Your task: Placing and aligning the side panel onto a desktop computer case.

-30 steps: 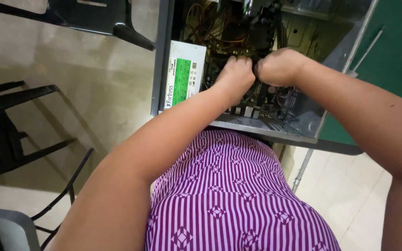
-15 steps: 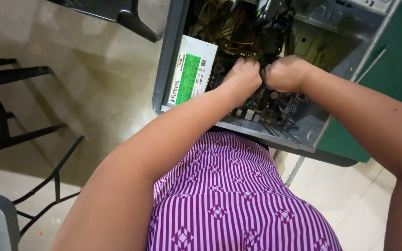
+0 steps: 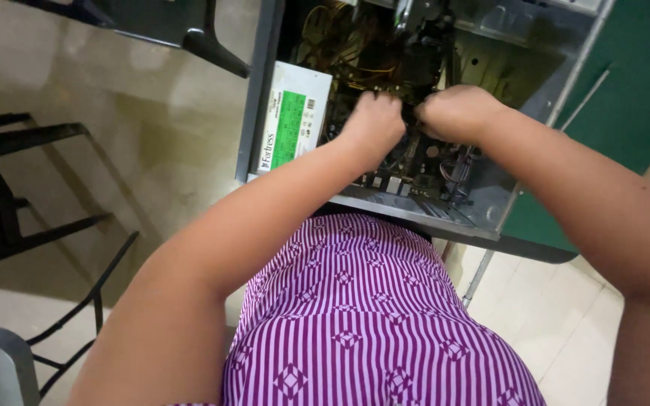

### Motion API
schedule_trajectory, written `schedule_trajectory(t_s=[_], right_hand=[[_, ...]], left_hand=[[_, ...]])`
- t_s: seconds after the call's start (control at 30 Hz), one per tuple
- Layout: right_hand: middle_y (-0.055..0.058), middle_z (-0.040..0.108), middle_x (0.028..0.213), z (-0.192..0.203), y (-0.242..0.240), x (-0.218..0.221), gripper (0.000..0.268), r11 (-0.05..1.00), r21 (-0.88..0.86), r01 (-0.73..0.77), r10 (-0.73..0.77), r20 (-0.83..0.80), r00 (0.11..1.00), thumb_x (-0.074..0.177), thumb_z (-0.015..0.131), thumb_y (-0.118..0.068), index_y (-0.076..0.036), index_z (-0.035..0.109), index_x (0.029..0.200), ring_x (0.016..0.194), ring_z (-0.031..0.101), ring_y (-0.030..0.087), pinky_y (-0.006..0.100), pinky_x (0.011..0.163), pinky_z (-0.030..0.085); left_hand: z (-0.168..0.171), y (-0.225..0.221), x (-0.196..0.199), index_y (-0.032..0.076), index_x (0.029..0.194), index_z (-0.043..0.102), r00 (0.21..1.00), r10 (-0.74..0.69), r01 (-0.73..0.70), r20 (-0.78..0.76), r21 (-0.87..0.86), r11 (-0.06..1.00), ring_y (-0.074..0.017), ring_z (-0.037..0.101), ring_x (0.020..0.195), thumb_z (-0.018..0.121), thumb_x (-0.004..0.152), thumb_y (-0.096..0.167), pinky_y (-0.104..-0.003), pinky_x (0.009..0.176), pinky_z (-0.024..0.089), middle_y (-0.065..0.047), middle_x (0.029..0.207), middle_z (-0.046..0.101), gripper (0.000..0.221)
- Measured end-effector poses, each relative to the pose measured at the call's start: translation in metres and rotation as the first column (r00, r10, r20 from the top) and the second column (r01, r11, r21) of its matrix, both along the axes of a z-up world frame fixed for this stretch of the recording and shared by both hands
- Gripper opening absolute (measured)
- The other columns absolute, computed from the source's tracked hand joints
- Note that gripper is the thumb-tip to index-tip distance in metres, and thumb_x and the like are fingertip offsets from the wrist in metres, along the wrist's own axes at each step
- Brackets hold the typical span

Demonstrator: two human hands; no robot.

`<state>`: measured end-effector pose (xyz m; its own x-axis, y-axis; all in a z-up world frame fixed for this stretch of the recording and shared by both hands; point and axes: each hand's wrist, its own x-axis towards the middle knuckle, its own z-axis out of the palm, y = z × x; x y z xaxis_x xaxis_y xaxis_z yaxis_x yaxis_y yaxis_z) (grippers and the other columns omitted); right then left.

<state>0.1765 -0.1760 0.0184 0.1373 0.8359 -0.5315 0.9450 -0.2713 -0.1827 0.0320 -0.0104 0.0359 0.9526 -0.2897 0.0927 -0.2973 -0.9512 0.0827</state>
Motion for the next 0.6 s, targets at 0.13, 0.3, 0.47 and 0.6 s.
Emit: schedule_trajectory(t_s=[0.13, 0.3, 0.47, 0.6], right_hand=[[0.006, 0.073, 0.075, 0.025, 0.006, -0.006, 0.017, 0.994, -0.013, 0.106, -0.106, -0.005, 0.994, 0.087, 0.067, -0.031, -0.015, 0.072, 0.086, 0.078, 0.076, 0.032, 0.05, 0.065, 0.06], [0.011, 0.071, 0.079, 0.061, 0.01, -0.016, 0.021, 0.945, -0.141, 0.296, -0.294, 0.033, 0.955, 0.099, 0.051, -0.016, -0.008, 0.07, 0.097, 0.068, 0.067, 0.035, 0.047, 0.048, 0.052], [0.018, 0.074, 0.115, 0.093, 0.025, -0.053, 0.052, 0.881, -0.129, 0.455, -0.461, -0.017, 0.887, 0.099, 0.058, -0.039, -0.013, 0.059, 0.143, 0.097, 0.074, 0.039, 0.054, 0.067, 0.064], [0.021, 0.074, 0.105, 0.082, 0.027, -0.074, 0.089, 0.872, -0.074, 0.484, -0.489, -0.056, 0.871, 0.09, 0.068, -0.065, -0.002, 0.047, 0.15, 0.086, 0.073, 0.044, 0.056, 0.058, 0.058]], left_hand=[[0.052, 0.028, 0.034, 0.009, 0.079, 0.077, 0.916, 0.013, -0.072, -0.401, -0.133, 0.989, -0.033, 0.065, 0.074, 0.076, 0.069, 0.019, -0.047, 0.06, 0.055, -0.012, 0.079, 0.065, 0.014], [0.084, 0.049, 0.065, 0.008, 0.097, 0.072, 0.595, 0.29, -0.375, -0.749, 0.061, 0.925, -0.0346, 0.07, 0.092, 0.062, 0.083, -0.01, -0.044, 0.077, 0.061, -0.012, 0.1, 0.071, 0.025], [0.032, 0.038, 0.072, 0.012, 0.112, 0.076, 0.532, 0.397, -0.456, -0.748, 0.142, 0.878, -0.032, 0.071, 0.109, 0.063, 0.087, -0.001, -0.043, 0.087, 0.06, -0.011, 0.116, 0.073, 0.031], [0.014, 0.033, 0.066, 0.011, 0.113, 0.076, 0.511, 0.452, -0.503, -0.731, 0.172, 0.847, -0.033, 0.071, 0.111, 0.06, 0.09, 0.002, -0.044, 0.087, 0.061, -0.013, 0.116, 0.074, 0.03]])
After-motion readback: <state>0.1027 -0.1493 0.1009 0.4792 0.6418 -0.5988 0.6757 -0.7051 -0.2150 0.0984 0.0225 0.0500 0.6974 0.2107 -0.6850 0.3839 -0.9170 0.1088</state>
